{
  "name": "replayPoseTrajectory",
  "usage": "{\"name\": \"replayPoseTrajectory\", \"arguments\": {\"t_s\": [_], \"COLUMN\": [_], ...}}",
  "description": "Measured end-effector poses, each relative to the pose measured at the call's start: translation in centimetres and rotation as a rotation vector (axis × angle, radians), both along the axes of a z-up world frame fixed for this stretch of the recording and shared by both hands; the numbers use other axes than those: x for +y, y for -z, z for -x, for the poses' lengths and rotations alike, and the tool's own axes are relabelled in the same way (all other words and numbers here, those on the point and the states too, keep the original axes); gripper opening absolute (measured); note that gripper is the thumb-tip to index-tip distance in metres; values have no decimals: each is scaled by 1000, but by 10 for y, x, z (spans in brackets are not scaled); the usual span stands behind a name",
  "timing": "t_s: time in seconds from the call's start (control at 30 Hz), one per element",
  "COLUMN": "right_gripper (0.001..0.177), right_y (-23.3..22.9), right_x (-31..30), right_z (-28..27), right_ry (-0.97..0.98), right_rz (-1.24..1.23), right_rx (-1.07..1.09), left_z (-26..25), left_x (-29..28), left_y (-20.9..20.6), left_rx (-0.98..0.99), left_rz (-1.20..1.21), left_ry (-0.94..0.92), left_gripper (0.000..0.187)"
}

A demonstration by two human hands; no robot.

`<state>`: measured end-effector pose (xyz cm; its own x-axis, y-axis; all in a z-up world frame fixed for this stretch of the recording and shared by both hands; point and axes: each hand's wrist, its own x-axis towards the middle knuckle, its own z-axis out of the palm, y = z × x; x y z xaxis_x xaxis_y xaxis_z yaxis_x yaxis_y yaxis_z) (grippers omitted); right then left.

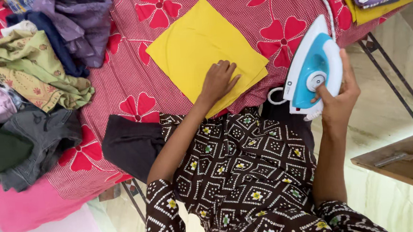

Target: The person irons a yellow t-shirt on a bed using a handheld electric iron. They smooth the fabric, fold the shirt, and iron the folded sections to remove wrinkles.

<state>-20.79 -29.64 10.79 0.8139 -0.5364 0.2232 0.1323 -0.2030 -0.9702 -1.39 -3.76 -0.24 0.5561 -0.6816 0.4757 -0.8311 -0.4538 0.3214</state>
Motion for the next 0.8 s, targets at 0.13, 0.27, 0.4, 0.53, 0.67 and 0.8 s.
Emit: {"name": "replayPoseTrajectory", "arguments": {"t_s": [0.13,0.27,0.4,0.53,0.67,0.8], "right_gripper": [84,85,85,88,88,88], "right_y": [11,30,42,42,43,48], "right_x": [-23,-36,-46,-51,-53,-53], "right_z": [17,34,43,42,40,41], "right_ry": [57,96,122,168,165,151], "right_rz": [-202,-310,-339,-346,-350,-367], "right_rx": [54,81,73,101,89,105], "left_z": [9,9,4,-1,1,9], "left_x": [-58,-109,-122,-120,-120,-122], "left_y": [4,31,63,66,57,49], "left_rx": [37,71,22,58,87,59], "left_rz": [17,-200,-221,-134,-90,-4], "left_ry": [-49,-159,-134,-78,-51,-38], "left_gripper": [43,34,27,26,27,29]}}
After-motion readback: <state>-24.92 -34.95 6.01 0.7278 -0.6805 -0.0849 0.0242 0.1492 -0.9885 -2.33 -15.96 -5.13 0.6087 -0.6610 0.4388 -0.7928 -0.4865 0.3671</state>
